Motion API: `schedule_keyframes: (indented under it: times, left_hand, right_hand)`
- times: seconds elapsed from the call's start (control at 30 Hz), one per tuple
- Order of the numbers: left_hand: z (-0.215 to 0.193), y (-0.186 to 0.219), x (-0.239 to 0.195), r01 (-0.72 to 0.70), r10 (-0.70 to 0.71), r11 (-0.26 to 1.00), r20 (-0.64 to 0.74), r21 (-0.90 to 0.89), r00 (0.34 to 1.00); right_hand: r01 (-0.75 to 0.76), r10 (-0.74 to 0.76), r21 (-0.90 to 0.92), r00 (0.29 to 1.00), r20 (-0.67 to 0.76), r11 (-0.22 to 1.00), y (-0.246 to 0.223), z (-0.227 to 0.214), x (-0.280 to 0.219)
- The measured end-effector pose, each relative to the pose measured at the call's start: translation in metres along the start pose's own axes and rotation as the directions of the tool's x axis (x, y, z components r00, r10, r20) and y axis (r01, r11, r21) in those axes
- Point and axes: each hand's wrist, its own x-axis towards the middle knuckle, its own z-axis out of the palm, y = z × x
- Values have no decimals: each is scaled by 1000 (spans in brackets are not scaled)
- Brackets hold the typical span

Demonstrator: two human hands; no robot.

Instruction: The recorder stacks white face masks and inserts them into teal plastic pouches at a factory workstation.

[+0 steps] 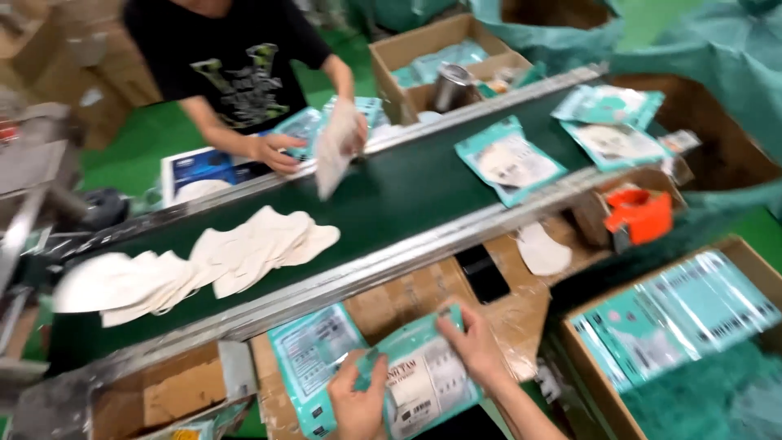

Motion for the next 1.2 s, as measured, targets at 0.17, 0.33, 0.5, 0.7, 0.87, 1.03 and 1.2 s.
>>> schedule_keyframes:
  times: [0.17,0.33,0.5,0.7,0.87,1.03,1.2]
  left_hand:
    - [-4,20,10,115,-117,992,42,52,992]
    - [-5,40,11,120,-121,993,96,13,988]
    - [-3,24,43,-156,141,964,85,217,986]
    - [-29,-2,193,-163,244,566,24,808,969]
    - [-31,-132,256,-100,32,478,96,873,995]
    - [-8,-144,206,-379,254,705,286,600,924]
    - [26,0,80,-656,357,751,792,72,496]
  right_hand:
    - [-128,132,143,991,-20,982,53,9,10]
    - [-306,105,492,913,393,815,55,12,2]
    - [111,-135,-311,989,-57,944,12,14,24]
    - [692,-861,-636,501,83,342,-103,11,89]
    - [768,-789,-523,556,262,368,-48,19,82]
    - [657,-666,-482,723,184,580,-18,0,73]
    - [687,-579,-332,725,372,646,-7,-14,53]
